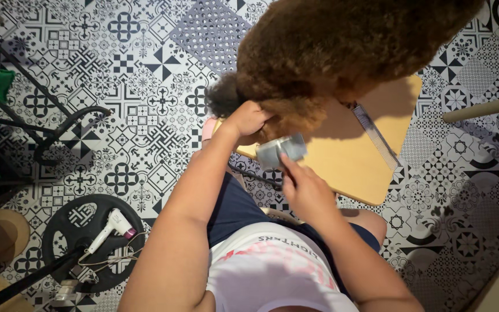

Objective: The person brushes and combs a brown dog's fur while it stands on a grooming table. The person uses a slicker brush and a metal comb to groom the dog's back, sides, and legs.

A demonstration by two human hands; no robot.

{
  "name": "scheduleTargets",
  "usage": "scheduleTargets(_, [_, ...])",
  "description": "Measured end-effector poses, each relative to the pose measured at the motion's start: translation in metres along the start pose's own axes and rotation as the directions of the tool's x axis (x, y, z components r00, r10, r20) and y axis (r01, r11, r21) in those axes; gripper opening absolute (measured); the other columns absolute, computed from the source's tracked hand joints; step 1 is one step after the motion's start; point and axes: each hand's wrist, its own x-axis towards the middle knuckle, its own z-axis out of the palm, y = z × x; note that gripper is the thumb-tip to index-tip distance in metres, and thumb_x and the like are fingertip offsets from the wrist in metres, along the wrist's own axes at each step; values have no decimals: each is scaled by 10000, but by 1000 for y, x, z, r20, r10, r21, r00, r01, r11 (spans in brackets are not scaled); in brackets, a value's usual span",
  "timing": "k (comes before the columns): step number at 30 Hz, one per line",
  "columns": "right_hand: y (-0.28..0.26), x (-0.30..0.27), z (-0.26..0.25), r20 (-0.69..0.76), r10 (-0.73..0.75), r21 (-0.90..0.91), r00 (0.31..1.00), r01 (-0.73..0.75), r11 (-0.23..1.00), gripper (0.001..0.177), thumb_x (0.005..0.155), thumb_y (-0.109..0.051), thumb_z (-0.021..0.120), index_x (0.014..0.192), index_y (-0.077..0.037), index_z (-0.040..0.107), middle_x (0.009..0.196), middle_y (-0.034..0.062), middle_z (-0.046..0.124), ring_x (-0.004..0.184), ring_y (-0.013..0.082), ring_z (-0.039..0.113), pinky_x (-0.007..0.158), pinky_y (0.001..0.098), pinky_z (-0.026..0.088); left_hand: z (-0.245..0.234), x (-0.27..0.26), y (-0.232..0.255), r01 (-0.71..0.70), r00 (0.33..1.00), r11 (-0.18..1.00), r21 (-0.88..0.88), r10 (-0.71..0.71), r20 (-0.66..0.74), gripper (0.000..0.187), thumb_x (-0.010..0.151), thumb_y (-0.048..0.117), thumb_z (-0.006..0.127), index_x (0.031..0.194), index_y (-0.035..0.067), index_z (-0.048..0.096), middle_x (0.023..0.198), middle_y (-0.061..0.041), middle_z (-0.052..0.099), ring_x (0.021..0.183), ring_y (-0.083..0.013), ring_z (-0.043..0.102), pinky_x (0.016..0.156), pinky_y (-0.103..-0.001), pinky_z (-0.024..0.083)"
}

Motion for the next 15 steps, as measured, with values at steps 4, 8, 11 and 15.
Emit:
scheduleTargets(4, [8,-21,-18,90,30,-26,996,-28,999,439,919,-216,627,1358,-210,643,976,131,732,887,344,706,802,452,552,-1,2,8,44,999,999,6,-44,12,319,961,238,561,1194,95,725,1126,-149,755,958,-270,721,883,-346,546])
scheduleTargets(8, [2,7,7,-130,7,26,991,-3,1000,466,946,-192,616,1409,-136,612,984,160,718,889,364,684,800,462,538,-4,5,22,460,882,886,48,-463,93,330,982,302,572,1159,103,767,941,-217,774,832,-321,697,790,-392,551])
scheduleTargets(11, [-2,17,19,-104,-44,-4,994,44,999,532,947,-184,631,1456,-47,562,984,198,710,868,393,677,776,486,524,-6,5,23,371,913,916,154,-390,116,357,952,272,551,1229,190,761,907,-231,744,787,-341,690,783,-388,553])
scheduleTargets(15, [1,-13,0,108,39,64,993,-47,997,463,911,-219,645,1365,-129,635,890,157,737,806,343,723,772,438,564,0,3,3,-12,1000,1000,22,12,6,314,973,245,560,1203,109,724,1126,-173,750,954,-311,725,851,-368,553])
